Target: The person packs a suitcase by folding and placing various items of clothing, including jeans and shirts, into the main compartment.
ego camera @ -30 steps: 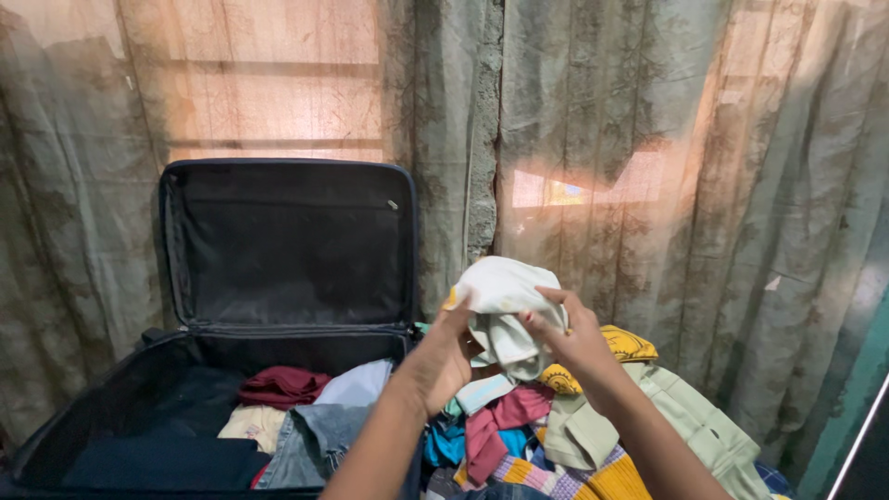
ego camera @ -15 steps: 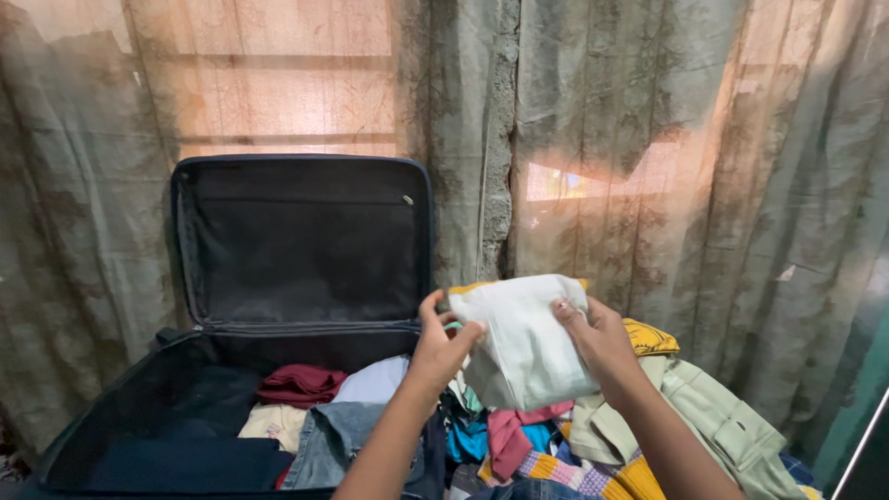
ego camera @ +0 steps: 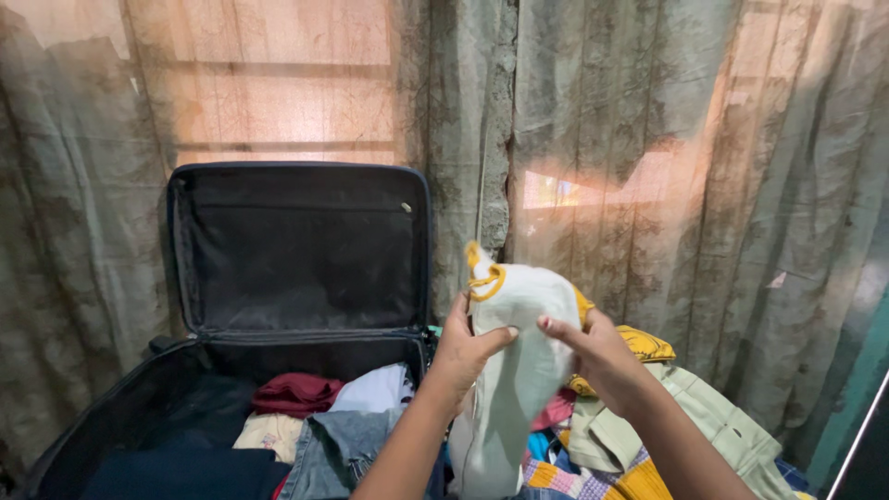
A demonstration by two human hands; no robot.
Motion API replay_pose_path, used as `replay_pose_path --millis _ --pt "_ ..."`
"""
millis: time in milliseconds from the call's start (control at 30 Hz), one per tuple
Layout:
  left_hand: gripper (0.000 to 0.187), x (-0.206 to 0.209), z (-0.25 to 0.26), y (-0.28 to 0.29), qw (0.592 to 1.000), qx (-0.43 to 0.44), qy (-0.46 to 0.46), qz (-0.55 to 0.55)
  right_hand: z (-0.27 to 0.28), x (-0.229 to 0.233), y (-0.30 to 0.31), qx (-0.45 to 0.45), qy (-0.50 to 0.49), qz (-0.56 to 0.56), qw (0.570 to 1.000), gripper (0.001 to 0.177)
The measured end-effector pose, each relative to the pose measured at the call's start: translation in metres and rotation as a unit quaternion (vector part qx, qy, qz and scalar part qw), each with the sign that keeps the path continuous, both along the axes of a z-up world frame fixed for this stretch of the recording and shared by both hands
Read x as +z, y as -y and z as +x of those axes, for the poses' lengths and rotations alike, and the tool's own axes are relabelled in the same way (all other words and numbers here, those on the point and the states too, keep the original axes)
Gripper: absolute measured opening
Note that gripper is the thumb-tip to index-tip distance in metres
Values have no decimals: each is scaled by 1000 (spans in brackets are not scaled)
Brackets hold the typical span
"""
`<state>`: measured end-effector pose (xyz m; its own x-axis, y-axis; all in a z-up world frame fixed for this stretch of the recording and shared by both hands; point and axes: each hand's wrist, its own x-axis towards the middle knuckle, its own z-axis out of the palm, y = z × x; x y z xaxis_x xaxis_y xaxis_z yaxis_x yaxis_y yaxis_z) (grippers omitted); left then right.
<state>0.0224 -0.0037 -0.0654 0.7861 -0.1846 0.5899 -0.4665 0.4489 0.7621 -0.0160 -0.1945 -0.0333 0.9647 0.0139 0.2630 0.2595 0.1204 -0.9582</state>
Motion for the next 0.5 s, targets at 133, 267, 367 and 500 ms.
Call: replay_pose_path --millis 133,267,367,500 --pt "62 29 -22 -4 988 -35 -110 101 3 25 2 -14 97 82 992 52" --pt "55 35 -36 -9 954 -41 -140 262 -2 66 0 -81 97 110 986 50" --pt "48 38 -36 3 980 -86 -152 99 -14 80 0 -33 51 40 997 53" --pt "47 51 -40 6 979 -126 -158 -3 -32 73 5 49 14 -3 999 61"
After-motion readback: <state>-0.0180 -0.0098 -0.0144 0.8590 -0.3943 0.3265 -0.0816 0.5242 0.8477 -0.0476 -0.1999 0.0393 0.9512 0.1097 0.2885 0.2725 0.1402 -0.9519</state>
